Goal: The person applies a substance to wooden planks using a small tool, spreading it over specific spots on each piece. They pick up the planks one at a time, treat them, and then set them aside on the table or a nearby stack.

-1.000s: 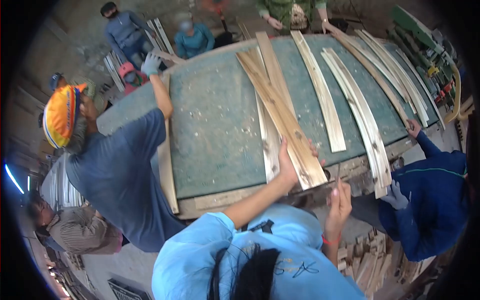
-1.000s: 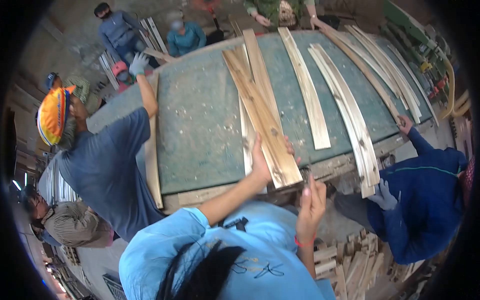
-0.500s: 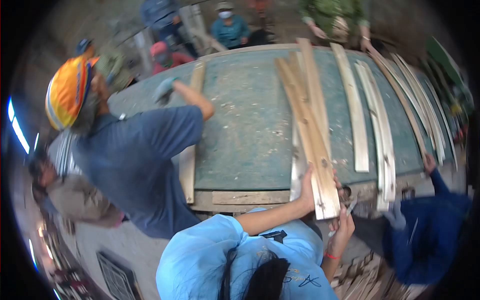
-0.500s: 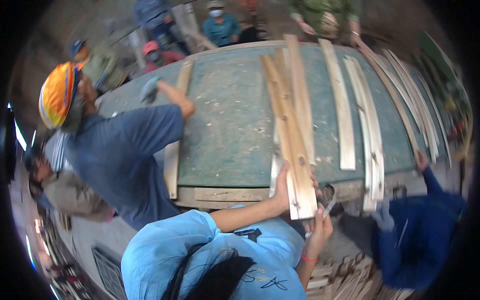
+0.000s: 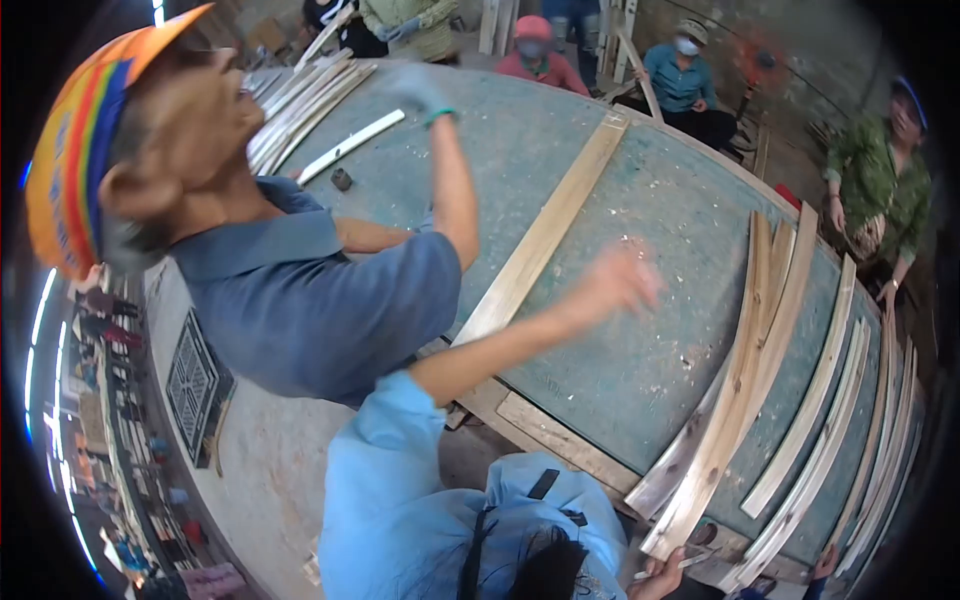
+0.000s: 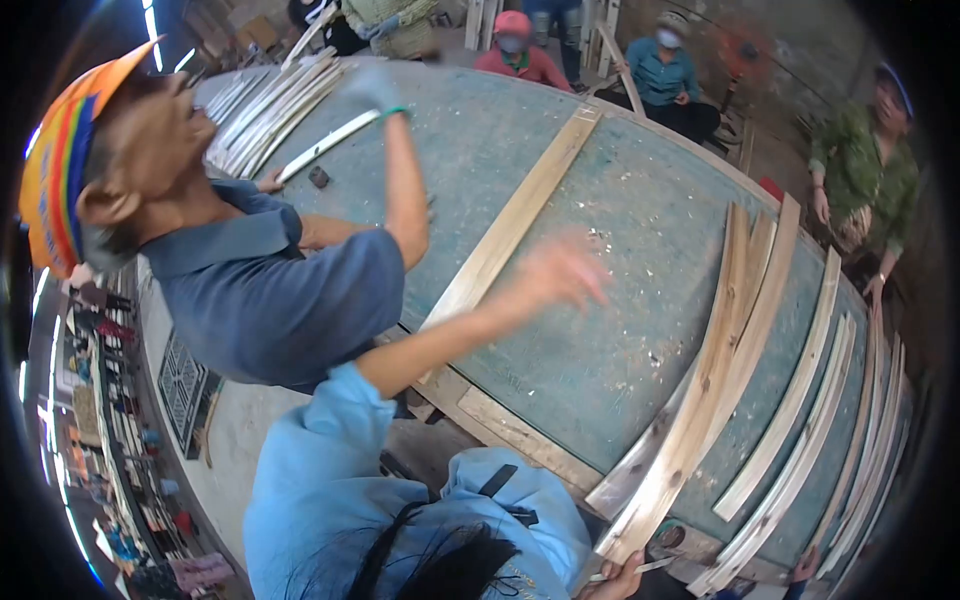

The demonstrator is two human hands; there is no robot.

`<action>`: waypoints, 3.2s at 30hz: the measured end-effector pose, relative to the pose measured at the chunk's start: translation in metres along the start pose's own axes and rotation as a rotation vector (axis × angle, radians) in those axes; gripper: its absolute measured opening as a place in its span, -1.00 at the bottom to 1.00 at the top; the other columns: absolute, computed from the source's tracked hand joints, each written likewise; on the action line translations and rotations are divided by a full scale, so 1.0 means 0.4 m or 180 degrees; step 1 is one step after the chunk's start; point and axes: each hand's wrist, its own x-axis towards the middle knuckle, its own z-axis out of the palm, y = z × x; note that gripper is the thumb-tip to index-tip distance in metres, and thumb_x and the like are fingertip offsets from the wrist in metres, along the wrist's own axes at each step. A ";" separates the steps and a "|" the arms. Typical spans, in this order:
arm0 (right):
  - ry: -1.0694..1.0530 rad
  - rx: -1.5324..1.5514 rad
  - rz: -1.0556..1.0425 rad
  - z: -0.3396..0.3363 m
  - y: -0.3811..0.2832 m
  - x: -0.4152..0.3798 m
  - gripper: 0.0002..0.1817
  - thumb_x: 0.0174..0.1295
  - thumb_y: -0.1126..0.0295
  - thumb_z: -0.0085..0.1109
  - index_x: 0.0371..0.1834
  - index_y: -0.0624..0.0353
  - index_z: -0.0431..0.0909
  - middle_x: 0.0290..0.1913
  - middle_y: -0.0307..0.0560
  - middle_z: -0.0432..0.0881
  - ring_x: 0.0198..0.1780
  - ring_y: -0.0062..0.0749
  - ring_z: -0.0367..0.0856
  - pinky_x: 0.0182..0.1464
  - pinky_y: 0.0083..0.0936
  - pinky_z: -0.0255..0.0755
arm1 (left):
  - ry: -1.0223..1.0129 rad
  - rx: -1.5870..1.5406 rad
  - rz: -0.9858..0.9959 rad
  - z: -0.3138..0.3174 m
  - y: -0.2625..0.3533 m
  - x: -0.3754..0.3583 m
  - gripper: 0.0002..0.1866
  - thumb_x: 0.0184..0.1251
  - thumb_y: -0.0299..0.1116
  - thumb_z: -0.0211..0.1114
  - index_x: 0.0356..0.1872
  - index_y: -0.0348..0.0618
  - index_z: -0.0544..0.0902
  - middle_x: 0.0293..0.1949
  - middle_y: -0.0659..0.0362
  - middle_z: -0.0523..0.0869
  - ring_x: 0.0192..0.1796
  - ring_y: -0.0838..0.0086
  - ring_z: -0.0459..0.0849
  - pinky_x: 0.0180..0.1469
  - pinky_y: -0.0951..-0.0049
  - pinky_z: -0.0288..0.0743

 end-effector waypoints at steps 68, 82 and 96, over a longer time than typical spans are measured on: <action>0.0047 -0.0345 -0.1189 -0.016 -0.126 0.006 -0.49 0.34 0.22 0.18 0.26 0.31 0.46 -0.54 -0.54 0.24 -0.55 -0.82 0.16 -0.56 -0.76 0.07 | -0.1153 -0.4584 -0.2491 0.721 -0.344 -0.173 -0.47 0.10 -0.08 0.04 -0.03 -0.31 0.52 -0.15 -0.11 0.64 -0.19 0.01 0.65 -0.12 -0.12 0.59; 0.2179 -0.1796 -0.2625 -0.154 -0.035 -0.173 -0.63 0.24 0.67 0.12 0.14 0.39 0.52 -0.30 -0.02 0.48 -0.40 -0.42 0.46 -0.36 -0.58 0.37 | -0.0349 -0.3105 -0.2341 1.063 -0.375 -0.381 -0.52 0.26 0.01 -0.10 -0.01 -0.17 0.36 -0.18 -0.01 0.52 -0.20 0.15 0.53 0.01 -0.04 0.46; 0.2691 -0.2611 -0.2138 -0.125 -0.033 -0.088 -0.40 0.06 0.77 0.04 0.29 0.47 0.34 -0.12 0.19 0.36 -0.21 -0.09 0.48 -0.16 -0.32 0.47 | -0.1001 -0.2799 -0.1727 1.106 -0.422 -0.409 -0.25 0.33 0.34 -0.05 0.32 0.00 0.16 0.03 -0.03 0.51 0.08 0.02 0.55 0.16 -0.29 0.42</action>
